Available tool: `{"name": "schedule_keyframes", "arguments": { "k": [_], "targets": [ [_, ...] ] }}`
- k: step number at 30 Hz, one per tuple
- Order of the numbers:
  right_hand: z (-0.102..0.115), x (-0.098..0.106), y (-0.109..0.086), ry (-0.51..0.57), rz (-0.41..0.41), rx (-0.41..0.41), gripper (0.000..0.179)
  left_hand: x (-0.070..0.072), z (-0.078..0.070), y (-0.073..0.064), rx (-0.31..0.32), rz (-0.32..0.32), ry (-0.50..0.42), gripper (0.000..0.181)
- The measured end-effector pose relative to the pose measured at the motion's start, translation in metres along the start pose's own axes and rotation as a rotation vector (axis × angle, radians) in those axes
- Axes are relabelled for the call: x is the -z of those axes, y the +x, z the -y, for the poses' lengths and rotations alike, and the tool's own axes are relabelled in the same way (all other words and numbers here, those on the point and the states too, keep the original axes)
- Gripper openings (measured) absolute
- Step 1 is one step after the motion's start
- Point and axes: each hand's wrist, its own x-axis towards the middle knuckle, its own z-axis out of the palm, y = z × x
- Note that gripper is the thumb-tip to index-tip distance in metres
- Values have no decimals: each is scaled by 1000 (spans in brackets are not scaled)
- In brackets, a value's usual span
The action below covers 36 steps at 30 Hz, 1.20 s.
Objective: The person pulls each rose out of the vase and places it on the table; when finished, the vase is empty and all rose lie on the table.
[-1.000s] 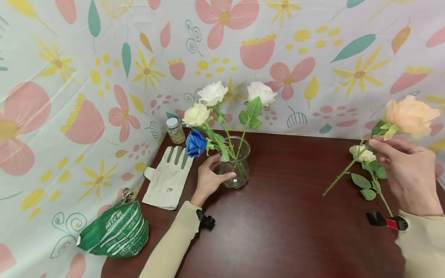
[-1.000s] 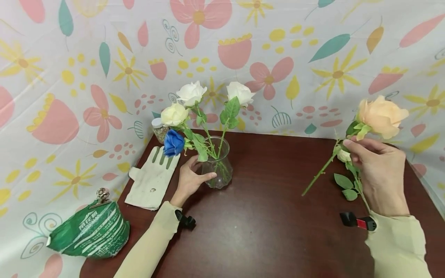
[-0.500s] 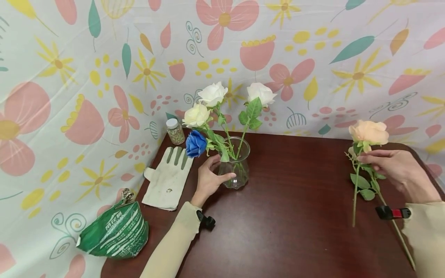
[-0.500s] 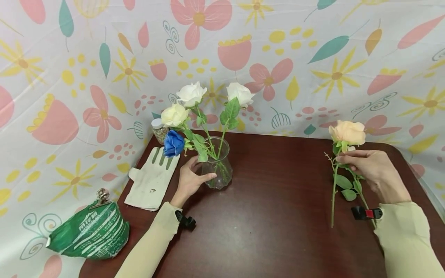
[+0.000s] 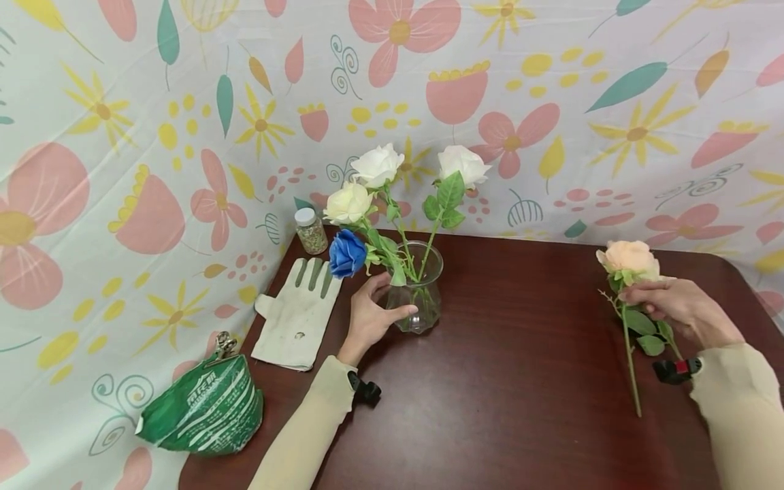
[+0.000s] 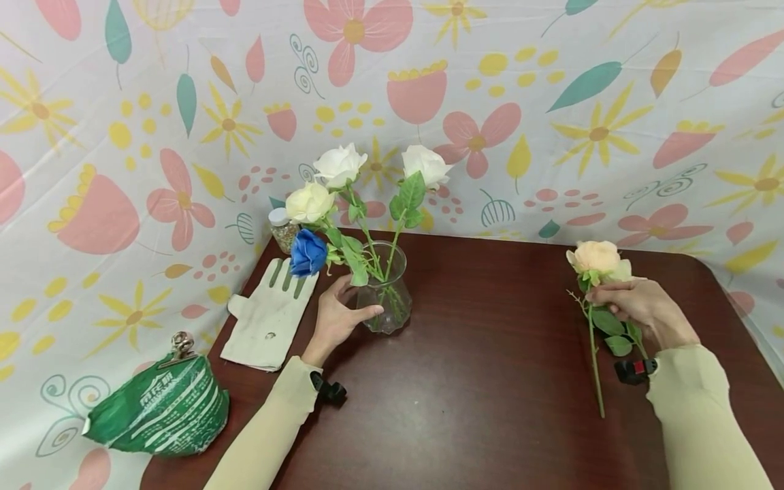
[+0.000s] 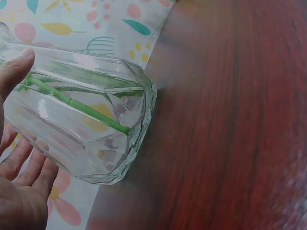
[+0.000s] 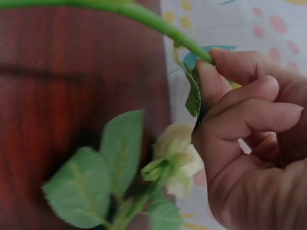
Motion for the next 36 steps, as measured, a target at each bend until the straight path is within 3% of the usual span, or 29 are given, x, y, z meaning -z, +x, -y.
{"name": "schedule_keyframes", "arguments": {
  "k": [9,23,36],
  "targets": [
    [-24,-9,12,57,-22,-18,22,0,-1,0,3,-6,0,90],
    [-36,-9,18,23,-6,-39,19,0,0,0,15,-7,7,95],
    [-46,-12,16,34,-57,-9,19,-1,-1,-1,24,-7,-3,87]
  ]
}}
